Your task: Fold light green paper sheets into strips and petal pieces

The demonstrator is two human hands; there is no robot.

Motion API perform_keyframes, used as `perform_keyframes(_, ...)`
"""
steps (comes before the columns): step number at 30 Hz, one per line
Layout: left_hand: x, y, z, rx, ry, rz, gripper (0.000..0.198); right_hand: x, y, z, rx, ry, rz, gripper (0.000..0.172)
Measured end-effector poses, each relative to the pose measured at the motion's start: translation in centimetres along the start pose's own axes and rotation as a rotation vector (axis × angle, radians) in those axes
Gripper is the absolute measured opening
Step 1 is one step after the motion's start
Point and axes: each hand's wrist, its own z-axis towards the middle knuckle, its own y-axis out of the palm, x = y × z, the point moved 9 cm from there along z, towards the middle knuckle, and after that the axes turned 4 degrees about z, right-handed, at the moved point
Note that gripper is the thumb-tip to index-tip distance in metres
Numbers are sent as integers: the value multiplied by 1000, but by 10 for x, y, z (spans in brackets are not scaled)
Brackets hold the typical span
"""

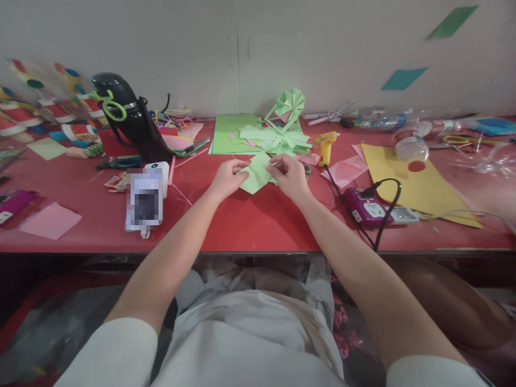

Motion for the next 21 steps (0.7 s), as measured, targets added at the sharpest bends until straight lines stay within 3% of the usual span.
perform_keyframes(9,-14,8,-6,-63,-242,-230,20,-17,-4,-4,49,-125,-68,14)
perform_keyframes(14,-13,13,-7,-110,-264,-271,18,-14,5,-3,-42,-155,-101,20)
perform_keyframes(21,-4,18,-11,-148,-297,-437,23,-26,23,-10,-149,-397,-284,24)
